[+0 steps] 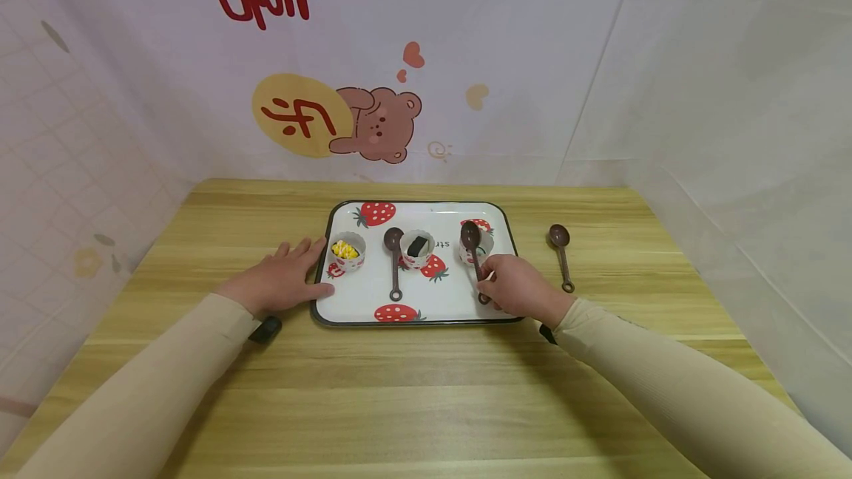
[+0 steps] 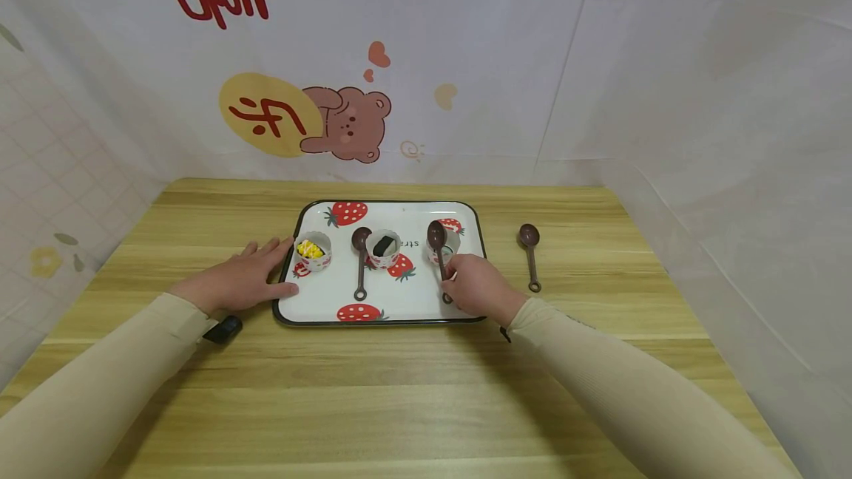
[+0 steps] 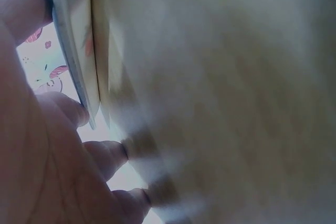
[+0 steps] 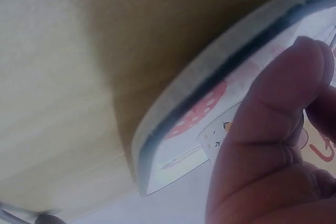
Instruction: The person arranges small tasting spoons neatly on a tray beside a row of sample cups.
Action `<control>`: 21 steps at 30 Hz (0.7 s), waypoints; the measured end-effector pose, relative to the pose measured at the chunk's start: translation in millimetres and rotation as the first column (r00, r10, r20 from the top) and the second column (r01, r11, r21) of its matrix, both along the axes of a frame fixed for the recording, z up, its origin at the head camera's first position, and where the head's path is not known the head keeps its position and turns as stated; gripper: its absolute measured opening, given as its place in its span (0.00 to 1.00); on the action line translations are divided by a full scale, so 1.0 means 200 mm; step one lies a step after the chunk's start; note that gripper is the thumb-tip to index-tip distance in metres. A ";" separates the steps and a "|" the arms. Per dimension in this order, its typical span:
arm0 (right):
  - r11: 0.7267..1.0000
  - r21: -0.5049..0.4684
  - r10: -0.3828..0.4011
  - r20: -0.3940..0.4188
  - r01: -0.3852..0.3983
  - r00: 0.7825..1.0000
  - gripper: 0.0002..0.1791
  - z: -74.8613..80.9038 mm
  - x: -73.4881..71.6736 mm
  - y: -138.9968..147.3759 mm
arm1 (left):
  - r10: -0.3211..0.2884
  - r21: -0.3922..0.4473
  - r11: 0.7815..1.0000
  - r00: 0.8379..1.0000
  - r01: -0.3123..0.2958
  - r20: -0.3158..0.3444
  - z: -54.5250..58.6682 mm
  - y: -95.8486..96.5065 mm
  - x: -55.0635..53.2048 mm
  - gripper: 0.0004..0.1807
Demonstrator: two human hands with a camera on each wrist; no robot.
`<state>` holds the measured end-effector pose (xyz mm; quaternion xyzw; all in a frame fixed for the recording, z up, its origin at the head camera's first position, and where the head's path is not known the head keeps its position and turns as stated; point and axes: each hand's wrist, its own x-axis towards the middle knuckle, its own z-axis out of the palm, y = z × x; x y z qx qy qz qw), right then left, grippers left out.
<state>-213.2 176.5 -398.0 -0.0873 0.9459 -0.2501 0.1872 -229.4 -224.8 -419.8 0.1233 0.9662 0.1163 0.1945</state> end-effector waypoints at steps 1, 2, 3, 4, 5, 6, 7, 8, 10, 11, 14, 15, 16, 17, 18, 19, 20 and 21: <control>1.000 -0.001 0.001 0.002 -0.001 1.000 0.06 0.00 0.00 0.00 | -0.002 0.001 1.000 1.000 0.002 -0.003 0.00 0.00 0.00 0.60; 1.000 -0.002 0.005 0.002 -0.005 1.000 0.06 0.00 0.00 0.00 | -0.004 0.002 1.000 1.000 0.004 -0.006 0.01 0.00 0.00 0.60; 1.000 -0.003 0.009 0.003 -0.009 1.000 0.06 0.00 0.00 0.00 | -0.006 0.001 1.000 1.000 0.006 -0.007 0.01 0.00 0.00 0.60; 1.000 -0.003 0.013 0.003 -0.013 1.000 0.06 0.00 0.00 0.00 | -0.007 0.000 1.000 1.000 0.007 -0.008 0.01 0.00 0.01 0.60; 1.000 -0.004 0.013 0.003 -0.013 1.000 0.06 0.00 0.00 0.00 | -0.008 0.000 1.000 1.000 0.008 -0.010 0.01 0.00 0.01 0.59; 1.000 -0.004 0.011 0.001 -0.011 1.000 0.06 0.00 0.00 0.00 | -0.009 0.000 1.000 1.000 0.009 -0.011 0.01 0.00 0.01 0.59; 1.000 -0.005 0.011 0.000 -0.011 1.000 0.06 0.00 0.00 0.00 | -0.008 -0.001 1.000 1.000 0.008 -0.012 0.01 0.01 0.01 0.59; 1.000 -0.004 0.012 -0.001 -0.012 1.000 0.06 0.00 0.00 0.00 | -0.008 0.000 1.000 1.000 0.008 -0.012 0.01 0.01 0.01 0.59; 1.000 -0.004 0.009 0.000 -0.009 1.000 0.06 -0.01 0.00 0.00 | -0.005 0.001 1.000 1.000 0.005 -0.012 0.01 0.00 0.01 0.59; 1.000 -0.004 0.008 0.001 -0.008 1.000 0.06 -0.01 0.00 0.00 | -0.002 0.002 1.000 1.000 0.002 -0.011 0.01 0.01 0.01 0.59; 1.000 -0.003 0.009 -0.001 -0.009 1.000 0.06 -0.01 0.00 0.00 | -0.001 0.005 1.000 1.000 0.001 -0.007 0.01 0.01 0.01 0.59; 1.000 -0.005 0.010 -0.004 -0.010 1.000 0.06 -0.01 0.00 0.00 | 0.000 0.006 1.000 1.000 0.000 -0.006 0.01 0.01 0.01 0.59; 1.000 -0.006 0.013 -0.008 -0.013 1.000 0.06 -0.01 0.00 0.00 | 0.000 0.005 1.000 1.000 0.000 -0.005 0.01 0.01 0.01 0.59; 1.000 -0.008 0.013 -0.009 -0.013 1.000 0.06 -0.01 0.00 0.00 | 0.000 0.005 1.000 1.000 0.000 -0.004 0.01 0.01 0.01 0.59; 1.000 -0.007 0.014 -0.011 -0.014 1.000 0.06 -0.01 0.00 0.00 | -0.003 0.004 1.000 1.000 0.003 -0.006 0.01 0.01 0.01 0.59; 1.000 -0.004 0.016 -0.013 -0.016 1.000 0.06 -0.01 0.00 0.00 | -0.005 0.003 1.000 1.000 0.005 -0.009 0.01 0.01 0.01 0.59; 1.000 -0.002 0.018 -0.014 -0.018 1.000 0.06 -0.01 0.00 0.00 | -0.006 0.001 1.000 1.000 0.006 -0.010 0.01 0.01 0.01 0.59; 1.000 -0.001 0.019 -0.013 -0.019 1.000 0.06 -0.01 0.00 0.00 | -0.006 0.000 1.000 1.000 0.006 -0.011 0.01 0.01 0.01 0.59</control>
